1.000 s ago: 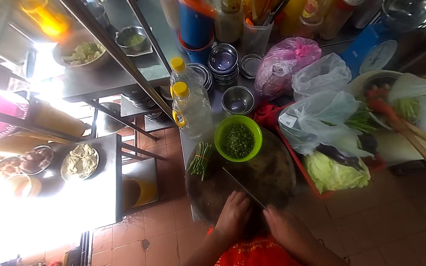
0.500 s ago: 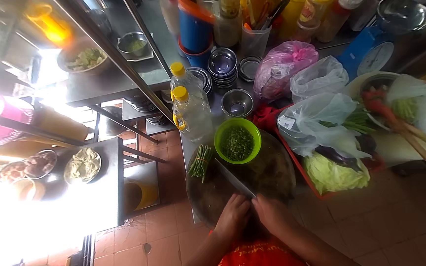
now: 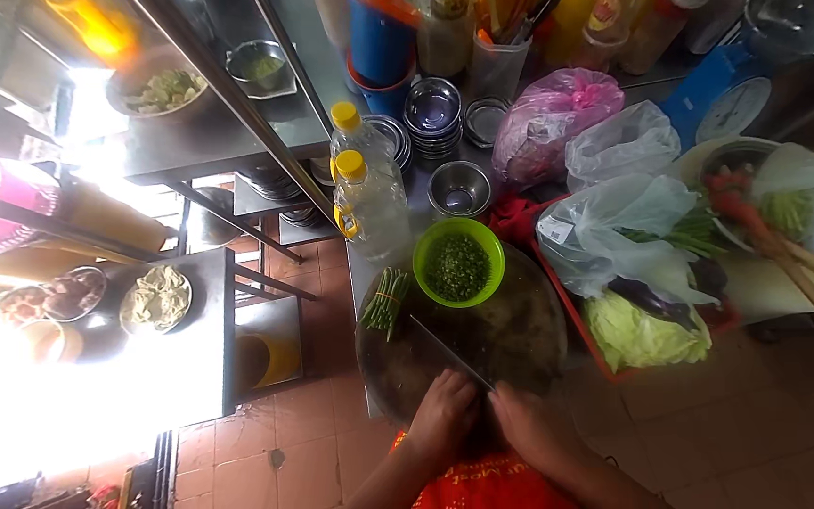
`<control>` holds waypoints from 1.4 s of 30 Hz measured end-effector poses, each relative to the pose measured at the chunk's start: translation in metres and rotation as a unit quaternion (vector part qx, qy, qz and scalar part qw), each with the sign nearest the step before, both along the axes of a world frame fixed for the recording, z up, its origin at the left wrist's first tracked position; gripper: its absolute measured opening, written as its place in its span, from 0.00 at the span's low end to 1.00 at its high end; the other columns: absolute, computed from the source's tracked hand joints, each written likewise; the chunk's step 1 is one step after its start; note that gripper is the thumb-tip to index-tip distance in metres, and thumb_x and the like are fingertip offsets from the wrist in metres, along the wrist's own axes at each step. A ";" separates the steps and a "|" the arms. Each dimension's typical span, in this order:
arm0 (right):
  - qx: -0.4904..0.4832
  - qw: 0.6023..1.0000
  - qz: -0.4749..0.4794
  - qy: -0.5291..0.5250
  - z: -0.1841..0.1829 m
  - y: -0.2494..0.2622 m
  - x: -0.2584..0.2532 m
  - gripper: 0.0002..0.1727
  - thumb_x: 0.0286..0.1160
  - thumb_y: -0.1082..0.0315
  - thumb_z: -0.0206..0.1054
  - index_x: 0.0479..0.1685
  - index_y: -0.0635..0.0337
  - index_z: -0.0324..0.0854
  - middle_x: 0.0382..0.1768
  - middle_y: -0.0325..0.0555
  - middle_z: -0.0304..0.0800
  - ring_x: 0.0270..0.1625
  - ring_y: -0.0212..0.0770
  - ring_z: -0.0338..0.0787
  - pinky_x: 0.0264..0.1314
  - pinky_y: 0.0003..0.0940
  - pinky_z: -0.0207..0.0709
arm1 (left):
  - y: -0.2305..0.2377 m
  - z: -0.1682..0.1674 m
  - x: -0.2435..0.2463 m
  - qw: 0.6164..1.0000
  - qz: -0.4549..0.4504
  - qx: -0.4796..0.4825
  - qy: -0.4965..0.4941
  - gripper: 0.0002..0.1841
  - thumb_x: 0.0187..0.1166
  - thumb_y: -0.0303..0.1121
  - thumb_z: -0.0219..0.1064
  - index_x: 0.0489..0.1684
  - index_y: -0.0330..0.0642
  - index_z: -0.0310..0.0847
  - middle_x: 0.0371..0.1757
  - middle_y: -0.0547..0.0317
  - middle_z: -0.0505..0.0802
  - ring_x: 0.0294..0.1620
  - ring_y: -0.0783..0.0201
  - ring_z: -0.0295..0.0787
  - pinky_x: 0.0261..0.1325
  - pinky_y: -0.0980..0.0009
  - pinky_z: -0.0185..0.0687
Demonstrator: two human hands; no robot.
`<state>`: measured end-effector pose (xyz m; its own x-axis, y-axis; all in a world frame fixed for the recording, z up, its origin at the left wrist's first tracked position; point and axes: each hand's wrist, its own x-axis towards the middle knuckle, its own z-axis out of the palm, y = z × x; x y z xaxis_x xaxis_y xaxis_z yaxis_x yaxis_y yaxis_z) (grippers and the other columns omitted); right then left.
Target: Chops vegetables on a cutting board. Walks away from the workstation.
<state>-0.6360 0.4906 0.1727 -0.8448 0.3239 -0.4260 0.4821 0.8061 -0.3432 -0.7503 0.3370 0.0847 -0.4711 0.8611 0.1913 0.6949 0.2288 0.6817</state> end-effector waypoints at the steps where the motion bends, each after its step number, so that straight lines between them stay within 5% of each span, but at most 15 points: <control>1: -0.012 1.000 -0.001 -0.003 0.000 0.002 -0.009 0.23 0.93 0.48 0.45 0.47 0.52 0.81 0.27 0.45 0.88 0.36 0.48 0.94 0.37 0.49 0.88 | -0.001 0.000 -0.001 1.000 -0.003 -0.001 -0.006 0.06 0.81 0.37 0.68 0.43 0.50 0.90 0.52 0.64 0.93 0.61 0.65 0.87 0.66 0.67 0.85; 7: -0.050 0.994 -0.003 -0.092 0.031 0.013 0.004 0.23 0.94 0.47 0.43 0.51 0.52 0.79 0.29 0.46 0.88 0.37 0.50 0.94 0.39 0.49 0.87 | -0.002 0.002 -0.004 1.000 -0.006 0.003 -0.006 0.06 0.82 0.37 0.68 0.42 0.48 0.90 0.51 0.64 0.93 0.61 0.65 0.87 0.67 0.68 0.84; 12: -0.081 0.995 -0.017 -0.056 0.007 0.006 -0.026 0.24 0.94 0.47 0.42 0.52 0.54 0.79 0.32 0.49 0.89 0.42 0.51 0.94 0.45 0.51 0.88 | -0.002 0.003 -0.007 0.999 -0.022 0.017 -0.033 0.07 0.83 0.36 0.67 0.44 0.48 0.91 0.52 0.64 0.93 0.63 0.66 0.87 0.70 0.69 0.83; 17: -0.109 0.985 -0.017 -0.134 0.041 0.014 -0.026 0.24 0.95 0.48 0.42 0.55 0.54 0.77 0.36 0.51 0.89 0.45 0.53 0.94 0.48 0.53 0.87 | -0.004 0.003 -0.011 0.998 -0.042 0.019 -0.031 0.07 0.84 0.37 0.67 0.42 0.48 0.90 0.51 0.63 0.93 0.62 0.66 0.87 0.69 0.69 0.83; 22: -0.114 0.989 -0.040 -0.086 0.008 0.005 -0.022 0.25 0.94 0.46 0.41 0.53 0.54 0.78 0.34 0.49 0.88 0.44 0.51 0.94 0.47 0.51 0.87 | -0.004 0.002 -0.011 0.998 -0.047 0.025 -0.046 0.07 0.85 0.35 0.65 0.43 0.47 0.90 0.51 0.63 0.93 0.62 0.65 0.87 0.69 0.69 0.83; 28: -0.122 0.984 -0.038 -0.125 0.031 0.012 -0.013 0.24 0.94 0.46 0.42 0.54 0.54 0.77 0.33 0.50 0.88 0.43 0.51 0.93 0.46 0.51 0.86 | -0.003 0.001 -0.013 0.998 -0.048 0.023 -0.036 0.07 0.85 0.36 0.66 0.41 0.48 0.89 0.49 0.63 0.92 0.61 0.65 0.87 0.68 0.69 0.83; 42: -0.129 0.984 -0.082 -0.090 0.005 0.003 -0.029 0.27 0.93 0.44 0.43 0.54 0.56 0.79 0.36 0.50 0.90 0.45 0.52 0.94 0.49 0.52 0.87 | -0.007 0.003 -0.012 0.997 -0.052 0.018 -0.059 0.07 0.86 0.35 0.65 0.42 0.47 0.90 0.52 0.63 0.92 0.62 0.65 0.87 0.70 0.68 0.83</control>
